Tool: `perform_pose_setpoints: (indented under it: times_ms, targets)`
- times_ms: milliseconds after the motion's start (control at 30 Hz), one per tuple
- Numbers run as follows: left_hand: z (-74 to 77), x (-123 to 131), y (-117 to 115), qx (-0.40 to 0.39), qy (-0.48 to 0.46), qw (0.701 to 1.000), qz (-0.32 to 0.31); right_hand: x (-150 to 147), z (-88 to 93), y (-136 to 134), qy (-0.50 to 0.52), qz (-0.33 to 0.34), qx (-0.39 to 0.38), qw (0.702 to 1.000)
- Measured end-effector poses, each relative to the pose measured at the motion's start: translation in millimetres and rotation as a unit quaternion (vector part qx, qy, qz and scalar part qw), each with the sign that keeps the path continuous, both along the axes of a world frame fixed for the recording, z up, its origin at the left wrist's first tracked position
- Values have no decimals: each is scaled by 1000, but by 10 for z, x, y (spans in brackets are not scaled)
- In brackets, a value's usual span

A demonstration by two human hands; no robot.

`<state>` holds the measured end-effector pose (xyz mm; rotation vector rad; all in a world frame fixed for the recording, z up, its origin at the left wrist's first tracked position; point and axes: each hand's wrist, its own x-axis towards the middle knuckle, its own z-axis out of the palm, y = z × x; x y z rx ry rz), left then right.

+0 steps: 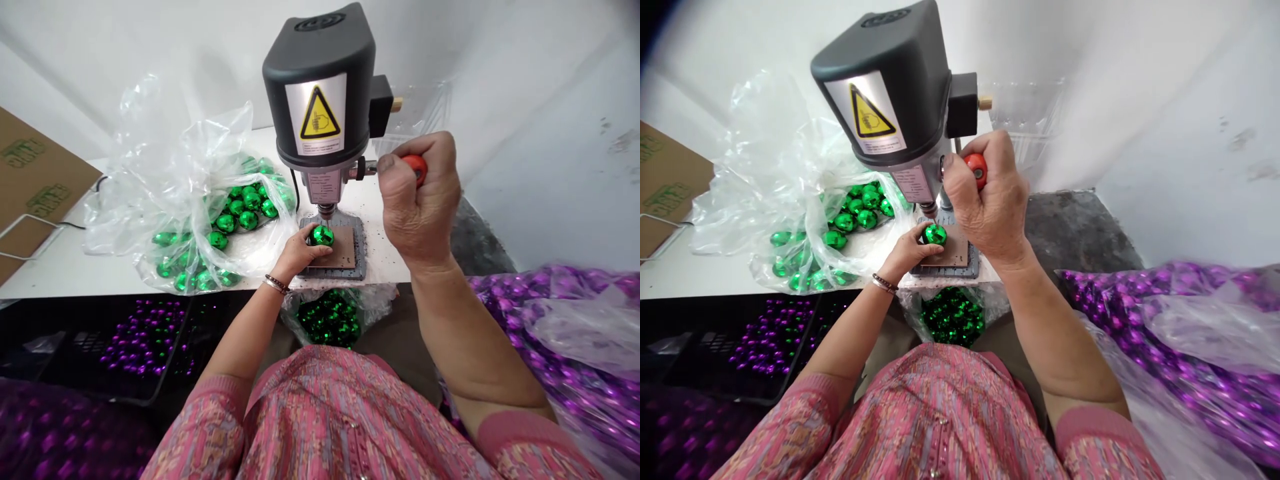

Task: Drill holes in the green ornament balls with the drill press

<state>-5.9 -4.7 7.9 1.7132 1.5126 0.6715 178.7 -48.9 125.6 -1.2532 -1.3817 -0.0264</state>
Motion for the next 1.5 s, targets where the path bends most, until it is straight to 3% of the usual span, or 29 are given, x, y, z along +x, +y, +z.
perform_pose_setpoints:
  times_ms: [233,533,733,933,1500]
  targets:
    - [24,157,-34,61,88,993,-49,17,-12,-13,3,8,-4,1000]
    - [-65,188,-46,51,59,997,-24,24,-69,-56,-8,-8,8,1000]
    - [-75,196,-62,51,67,996,-16,47,-203,-123,-51,-19,25,998]
    - [-109,178,-56,60,64,996,-26,40,-351,-132,-85,-22,89,992]
    - [-151,139,-64,67,56,996,-31,-39,-647,-79,-48,-50,157,985]
